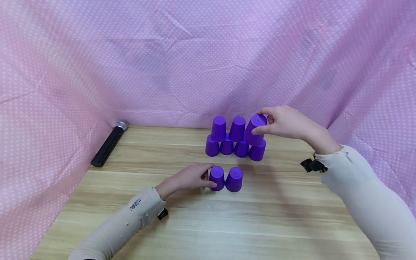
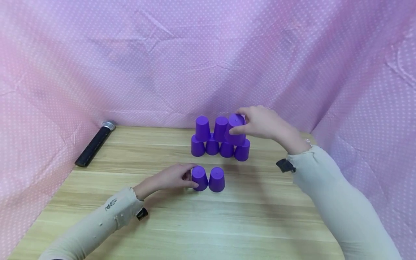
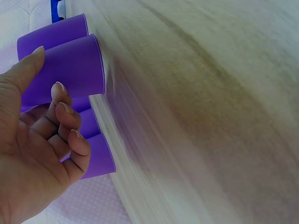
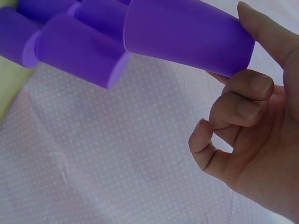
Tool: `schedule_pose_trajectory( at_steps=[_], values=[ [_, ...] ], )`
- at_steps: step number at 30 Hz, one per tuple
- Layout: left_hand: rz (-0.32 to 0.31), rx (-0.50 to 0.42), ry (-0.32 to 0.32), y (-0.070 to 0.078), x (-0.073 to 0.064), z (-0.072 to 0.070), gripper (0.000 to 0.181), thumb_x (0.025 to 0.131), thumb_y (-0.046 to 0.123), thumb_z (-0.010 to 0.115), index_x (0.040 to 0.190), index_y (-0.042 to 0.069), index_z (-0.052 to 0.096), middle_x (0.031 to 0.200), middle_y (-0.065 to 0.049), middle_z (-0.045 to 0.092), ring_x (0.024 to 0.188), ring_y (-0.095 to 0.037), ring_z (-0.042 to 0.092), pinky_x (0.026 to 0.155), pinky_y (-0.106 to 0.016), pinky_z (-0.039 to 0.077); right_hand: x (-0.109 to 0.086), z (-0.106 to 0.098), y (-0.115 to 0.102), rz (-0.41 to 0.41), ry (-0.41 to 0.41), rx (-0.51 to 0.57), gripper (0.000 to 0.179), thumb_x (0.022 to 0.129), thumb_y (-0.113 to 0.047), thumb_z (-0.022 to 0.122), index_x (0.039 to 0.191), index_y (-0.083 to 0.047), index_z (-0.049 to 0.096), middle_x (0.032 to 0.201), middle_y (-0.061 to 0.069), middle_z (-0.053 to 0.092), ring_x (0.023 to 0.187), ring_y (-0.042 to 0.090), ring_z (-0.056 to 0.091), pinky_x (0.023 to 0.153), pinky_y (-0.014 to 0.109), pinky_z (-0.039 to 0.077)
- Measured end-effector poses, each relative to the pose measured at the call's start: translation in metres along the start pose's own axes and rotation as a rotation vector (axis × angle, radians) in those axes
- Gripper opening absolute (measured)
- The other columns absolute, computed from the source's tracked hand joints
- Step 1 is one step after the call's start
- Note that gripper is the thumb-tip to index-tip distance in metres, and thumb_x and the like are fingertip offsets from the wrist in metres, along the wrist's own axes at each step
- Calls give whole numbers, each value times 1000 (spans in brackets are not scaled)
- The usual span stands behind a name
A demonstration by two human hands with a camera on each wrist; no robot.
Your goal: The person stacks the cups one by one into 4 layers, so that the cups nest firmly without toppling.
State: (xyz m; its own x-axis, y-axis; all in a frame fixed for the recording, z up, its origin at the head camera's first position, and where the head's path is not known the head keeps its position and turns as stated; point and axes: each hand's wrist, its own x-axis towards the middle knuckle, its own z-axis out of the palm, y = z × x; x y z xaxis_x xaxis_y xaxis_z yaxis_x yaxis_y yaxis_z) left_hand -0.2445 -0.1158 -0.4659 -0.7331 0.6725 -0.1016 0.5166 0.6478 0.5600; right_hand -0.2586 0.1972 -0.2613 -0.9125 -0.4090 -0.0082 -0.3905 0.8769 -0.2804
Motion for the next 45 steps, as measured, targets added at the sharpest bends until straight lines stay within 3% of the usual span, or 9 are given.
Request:
schedule_pose_trajectory(
  at_steps=[9,23,45],
  values=[
    [-11,0,-7,2,1,0,63,86,54,73,141,29,53,78,11,61,70,-5,56,64,-25,48,25,-18,2,65,-56,39,78,88,-56,70,145,-8,50,108,11,72,95,24,66,84,46,51],
    [-8,7,0,3,2,3,63,86,54,74,139,28,54,86,12,62,75,-6,56,67,-25,48,61,-23,11,103,-93,81,74,90,-49,69,144,-2,50,128,22,66,120,39,61,100,57,46],
    [-12,-4,8,1,1,1,59,86,51,75,137,29,56,81,11,61,71,-6,55,65,-25,47,73,-21,13,114,-116,85,61,90,-52,67,131,-7,61,121,16,68,120,36,60,102,57,43]
  ],
)
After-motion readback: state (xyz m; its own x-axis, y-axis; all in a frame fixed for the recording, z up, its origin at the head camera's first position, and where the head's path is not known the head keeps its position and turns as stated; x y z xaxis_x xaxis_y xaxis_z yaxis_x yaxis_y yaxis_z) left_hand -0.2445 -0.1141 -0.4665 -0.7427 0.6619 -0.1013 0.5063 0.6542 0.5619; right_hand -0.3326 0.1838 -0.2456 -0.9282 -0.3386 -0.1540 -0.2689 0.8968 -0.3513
